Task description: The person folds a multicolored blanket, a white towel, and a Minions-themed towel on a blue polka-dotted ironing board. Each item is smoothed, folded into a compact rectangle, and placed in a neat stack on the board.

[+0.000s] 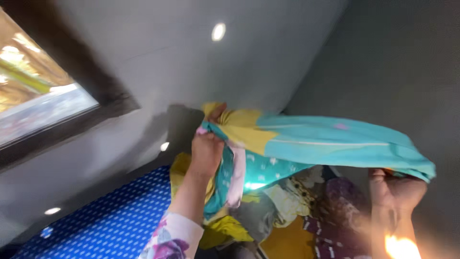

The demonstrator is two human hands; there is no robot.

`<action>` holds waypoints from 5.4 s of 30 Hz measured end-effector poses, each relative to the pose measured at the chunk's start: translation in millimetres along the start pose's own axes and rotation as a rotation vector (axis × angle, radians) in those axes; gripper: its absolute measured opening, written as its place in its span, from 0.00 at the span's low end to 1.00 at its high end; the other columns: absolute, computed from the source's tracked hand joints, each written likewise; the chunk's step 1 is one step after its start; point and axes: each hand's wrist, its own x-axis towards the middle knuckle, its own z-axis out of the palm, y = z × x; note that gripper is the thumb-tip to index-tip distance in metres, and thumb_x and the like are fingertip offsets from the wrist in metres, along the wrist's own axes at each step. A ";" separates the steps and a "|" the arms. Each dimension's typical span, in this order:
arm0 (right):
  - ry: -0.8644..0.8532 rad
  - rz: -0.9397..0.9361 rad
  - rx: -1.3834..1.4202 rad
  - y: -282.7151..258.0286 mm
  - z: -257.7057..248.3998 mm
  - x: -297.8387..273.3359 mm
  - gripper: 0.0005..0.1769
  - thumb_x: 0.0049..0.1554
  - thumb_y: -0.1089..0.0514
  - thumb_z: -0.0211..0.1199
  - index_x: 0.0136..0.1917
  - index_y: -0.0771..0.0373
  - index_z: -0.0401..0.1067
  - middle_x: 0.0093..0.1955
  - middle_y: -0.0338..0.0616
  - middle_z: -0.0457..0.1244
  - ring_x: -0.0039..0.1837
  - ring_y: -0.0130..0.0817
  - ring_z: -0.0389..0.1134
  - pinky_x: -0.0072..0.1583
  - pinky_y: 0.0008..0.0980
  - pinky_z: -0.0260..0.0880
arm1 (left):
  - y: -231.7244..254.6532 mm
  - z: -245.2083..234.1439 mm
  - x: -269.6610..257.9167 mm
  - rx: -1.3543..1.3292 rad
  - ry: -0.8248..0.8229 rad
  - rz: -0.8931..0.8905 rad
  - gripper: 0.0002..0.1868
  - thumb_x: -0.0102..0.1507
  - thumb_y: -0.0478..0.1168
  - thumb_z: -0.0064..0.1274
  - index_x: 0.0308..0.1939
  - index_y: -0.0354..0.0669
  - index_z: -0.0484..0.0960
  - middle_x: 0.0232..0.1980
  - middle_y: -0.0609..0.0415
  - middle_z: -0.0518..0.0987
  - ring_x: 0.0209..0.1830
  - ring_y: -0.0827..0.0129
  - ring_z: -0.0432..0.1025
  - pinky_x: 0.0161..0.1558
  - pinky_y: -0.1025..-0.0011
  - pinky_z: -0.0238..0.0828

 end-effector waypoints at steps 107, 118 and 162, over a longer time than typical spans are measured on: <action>-0.478 -0.259 -2.213 358.5 -429.8 -308.2 0.29 0.62 0.45 0.62 0.68 0.66 0.63 0.71 0.65 0.54 0.75 0.59 0.54 0.75 0.56 0.49 | 89.2 -416.1 -574.6 2.025 1.629 -0.414 0.43 0.65 0.62 0.47 0.80 0.57 0.50 0.82 0.37 0.40 0.82 0.41 0.32 0.72 0.37 0.23; 0.977 0.890 -0.819 350.1 -406.6 -317.7 0.59 0.59 0.15 0.35 0.84 0.60 0.35 0.84 0.69 0.39 0.82 0.68 0.41 0.75 0.68 0.44 | 87.6 -413.9 -604.9 -0.392 1.551 0.363 0.61 0.53 0.77 0.48 0.82 0.51 0.48 0.82 0.45 0.50 0.81 0.42 0.40 0.72 0.33 0.31; -0.215 0.376 -1.973 466.0 -290.5 -101.9 0.38 0.56 0.58 0.68 0.72 0.77 0.57 0.67 0.64 0.65 0.63 0.50 0.70 0.58 0.39 0.71 | 205.0 -457.9 -438.9 0.972 1.481 0.565 0.40 0.58 0.39 0.62 0.62 0.39 0.48 0.64 0.37 0.61 0.61 0.49 0.75 0.55 0.53 0.77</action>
